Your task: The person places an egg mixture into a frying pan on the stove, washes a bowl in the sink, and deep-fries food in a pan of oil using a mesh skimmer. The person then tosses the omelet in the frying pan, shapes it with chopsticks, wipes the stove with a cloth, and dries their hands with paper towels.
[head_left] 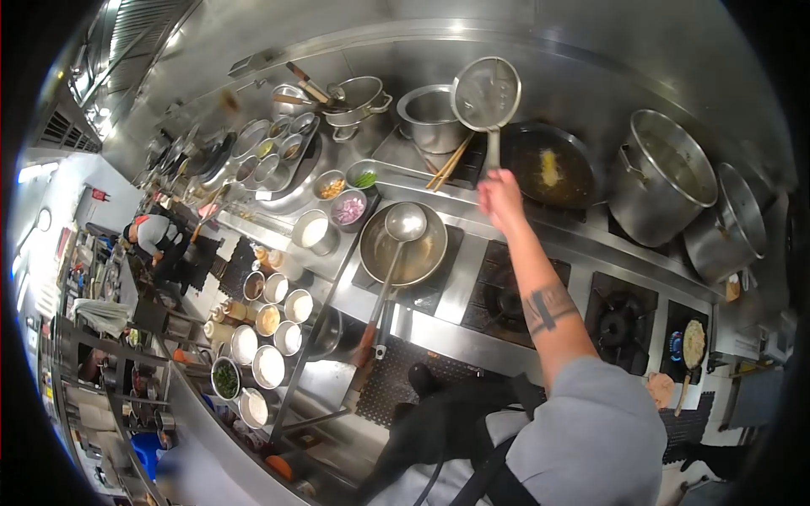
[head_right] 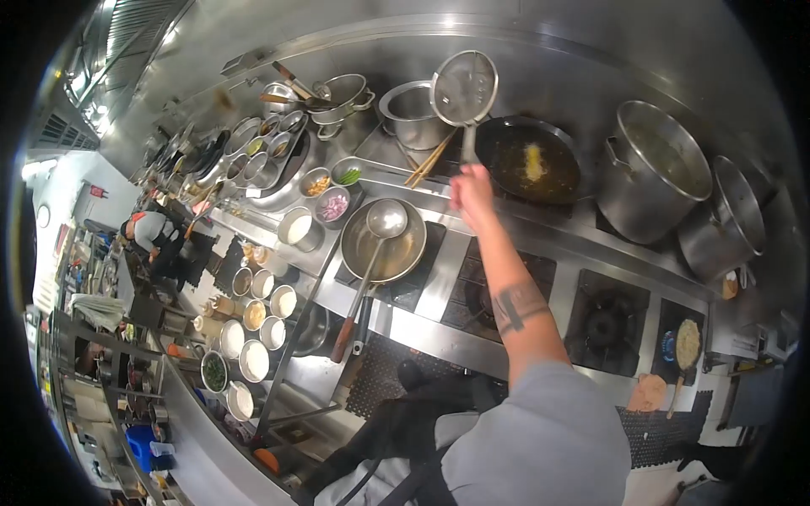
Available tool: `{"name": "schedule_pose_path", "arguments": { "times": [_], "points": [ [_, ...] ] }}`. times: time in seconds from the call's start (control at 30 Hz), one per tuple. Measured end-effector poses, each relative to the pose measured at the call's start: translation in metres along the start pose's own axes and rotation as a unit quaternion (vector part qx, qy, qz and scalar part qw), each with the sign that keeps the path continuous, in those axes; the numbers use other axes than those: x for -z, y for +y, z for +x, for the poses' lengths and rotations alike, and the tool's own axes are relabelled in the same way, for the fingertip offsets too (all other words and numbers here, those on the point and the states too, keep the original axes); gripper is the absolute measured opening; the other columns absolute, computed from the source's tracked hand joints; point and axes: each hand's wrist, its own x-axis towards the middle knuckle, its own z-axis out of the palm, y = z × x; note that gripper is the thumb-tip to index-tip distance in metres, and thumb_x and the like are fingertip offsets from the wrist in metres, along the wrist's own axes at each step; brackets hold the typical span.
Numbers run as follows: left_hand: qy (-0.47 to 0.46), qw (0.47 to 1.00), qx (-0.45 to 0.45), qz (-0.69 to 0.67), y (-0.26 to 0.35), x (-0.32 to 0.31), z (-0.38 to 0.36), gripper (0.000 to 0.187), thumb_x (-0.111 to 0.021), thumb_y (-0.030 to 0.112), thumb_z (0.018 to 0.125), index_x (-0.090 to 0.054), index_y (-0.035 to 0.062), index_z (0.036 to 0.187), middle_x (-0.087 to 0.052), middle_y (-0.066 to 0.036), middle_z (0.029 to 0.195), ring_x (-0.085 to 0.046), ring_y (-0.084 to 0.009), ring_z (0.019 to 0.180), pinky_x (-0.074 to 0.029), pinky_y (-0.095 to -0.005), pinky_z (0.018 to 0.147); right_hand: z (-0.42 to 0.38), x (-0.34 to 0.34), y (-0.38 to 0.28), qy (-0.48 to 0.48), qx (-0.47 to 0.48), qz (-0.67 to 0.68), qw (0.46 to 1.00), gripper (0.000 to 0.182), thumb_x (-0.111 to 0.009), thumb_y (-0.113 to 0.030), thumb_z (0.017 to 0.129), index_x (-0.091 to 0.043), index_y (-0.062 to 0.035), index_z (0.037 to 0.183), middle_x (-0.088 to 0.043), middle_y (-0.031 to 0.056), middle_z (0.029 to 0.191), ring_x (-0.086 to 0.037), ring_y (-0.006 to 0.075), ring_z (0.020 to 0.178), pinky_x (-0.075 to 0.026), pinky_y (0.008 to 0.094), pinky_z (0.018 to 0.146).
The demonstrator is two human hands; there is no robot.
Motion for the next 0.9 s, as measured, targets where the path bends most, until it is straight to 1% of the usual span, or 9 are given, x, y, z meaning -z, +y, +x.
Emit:
{"name": "schedule_pose_path", "arguments": {
  "times": [0.13, 0.33, 0.37, 0.4, 0.43, 0.53, 0.67, 0.77, 0.9],
  "points": [
    [-0.013, 0.986, -0.136, 0.093, 0.003, 0.015, 0.034, 0.028, -0.062, 0.011, 0.086, -0.063, 0.005, 0.113, -0.068, -0.009, 0.09, -0.067, -0.0244, 0.081, -0.054, -0.0383, 0.065, -0.042, 0.133, 0.003, 0.162, 0.168, -0.427, 0.873, 0.018, -0.048, -0.001, 0.085, -0.046, -0.0055, 0.102, -0.06, 0.0237, 0.083, -0.062, 0.0453, 0.086, -0.047, 0.0481, 0.08],
    [0.085, 0.782, -0.502, 0.359, 0.063, 0.07, 0.105, 0.028, -0.062, 0.01, 0.086, -0.063, 0.0047, 0.114, -0.068, -0.009, 0.09, -0.067, -0.024, 0.081, -0.054, -0.038, 0.065, -0.099, 0.189, -0.034, 0.218, 0.178, -0.581, 0.764, 0.016, -0.045, 0.0, 0.085, -0.046, -0.0069, 0.1, -0.062, 0.0309, 0.089, -0.057, 0.054, 0.091, -0.044, 0.0565, 0.077],
    [0.084, 0.78, -0.504, 0.36, 0.075, 0.068, 0.106, 0.028, -0.062, 0.01, 0.086, -0.063, 0.0047, 0.114, -0.068, -0.009, 0.09, -0.067, -0.024, 0.081, -0.054, -0.038, 0.065, -0.096, 0.195, -0.032, 0.213, 0.162, -0.583, 0.767, 0.016, -0.046, -0.001, 0.084, -0.046, -0.0069, 0.099, -0.062, 0.0306, 0.09, -0.057, 0.0537, 0.091, -0.043, 0.0567, 0.077],
    [0.028, 0.963, -0.264, 0.042, 0.091, 0.066, 0.109, 0.028, -0.063, 0.014, 0.088, -0.064, 0.004, 0.114, -0.069, -0.008, 0.093, -0.067, -0.0227, 0.084, -0.054, -0.0364, 0.068, -0.092, 0.202, -0.029, 0.208, 0.146, -0.585, 0.77, 0.016, -0.046, -0.002, 0.084, -0.046, -0.007, 0.099, -0.062, 0.0304, 0.09, -0.057, 0.0534, 0.091, -0.043, 0.0568, 0.077],
    [-0.034, 0.958, 0.03, -0.283, 0.099, 0.062, 0.111, 0.028, -0.064, 0.018, 0.09, -0.065, 0.0032, 0.114, -0.069, -0.008, 0.096, -0.068, -0.0214, 0.087, -0.054, -0.0347, 0.071, -0.086, 0.205, -0.027, 0.207, 0.14, -0.575, 0.779, 0.015, -0.047, -0.004, 0.082, -0.047, -0.0062, 0.096, -0.062, 0.0285, 0.089, -0.057, 0.0521, 0.091, -0.044, 0.0561, 0.077],
    [0.042, 0.991, -0.126, 0.0, 0.112, 0.051, 0.098, 0.027, -0.065, 0.022, 0.091, -0.067, 0.0046, 0.11, -0.069, -0.008, 0.097, -0.068, -0.0225, 0.087, -0.054, -0.0333, 0.074, -0.07, 0.213, -0.035, 0.186, 0.194, -0.564, 0.781, 0.013, -0.047, -0.003, 0.082, -0.048, -0.0054, 0.094, -0.062, 0.027, 0.089, -0.057, 0.0509, 0.091, -0.045, 0.0536, 0.077],
    [0.029, 0.998, -0.019, -0.058, 0.112, 0.028, 0.053, 0.029, -0.065, 0.024, 0.089, -0.067, 0.0046, 0.111, -0.07, -0.011, 0.1, -0.068, -0.0268, 0.088, -0.053, -0.0355, 0.077, -0.083, 0.225, -0.059, 0.199, 0.236, -0.558, 0.771, 0.012, -0.049, 0.0, 0.084, -0.049, -0.0054, 0.094, -0.062, 0.026, 0.087, -0.058, 0.0501, 0.087, -0.046, 0.0507, 0.075],
    [0.047, 0.909, -0.317, 0.267, 0.043, -0.015, 0.036, 0.033, -0.064, 0.024, 0.087, -0.066, 0.004, 0.113, -0.07, -0.014, 0.106, -0.067, -0.0313, 0.091, -0.053, -0.0402, 0.081, -0.095, 0.234, -0.063, 0.205, 0.239, -0.543, 0.779, 0.01, -0.05, -0.002, 0.086, -0.049, -0.0062, 0.096, -0.063, 0.026, 0.087, -0.059, 0.05, 0.087, -0.047, 0.05, 0.074],
    [0.032, 0.969, -0.176, 0.169, -0.012, -0.072, 0.015, 0.032, -0.063, 0.023, 0.087, -0.066, 0.0034, 0.112, -0.07, -0.014, 0.105, -0.067, -0.031, 0.09, -0.053, -0.04, 0.08, -0.092, 0.248, -0.051, 0.208, 0.174, -0.508, 0.817, 0.011, -0.05, -0.002, 0.087, -0.05, -0.0062, 0.097, -0.063, 0.0256, 0.088, -0.059, 0.0496, 0.088, -0.047, 0.0492, 0.075]
  ]
}}
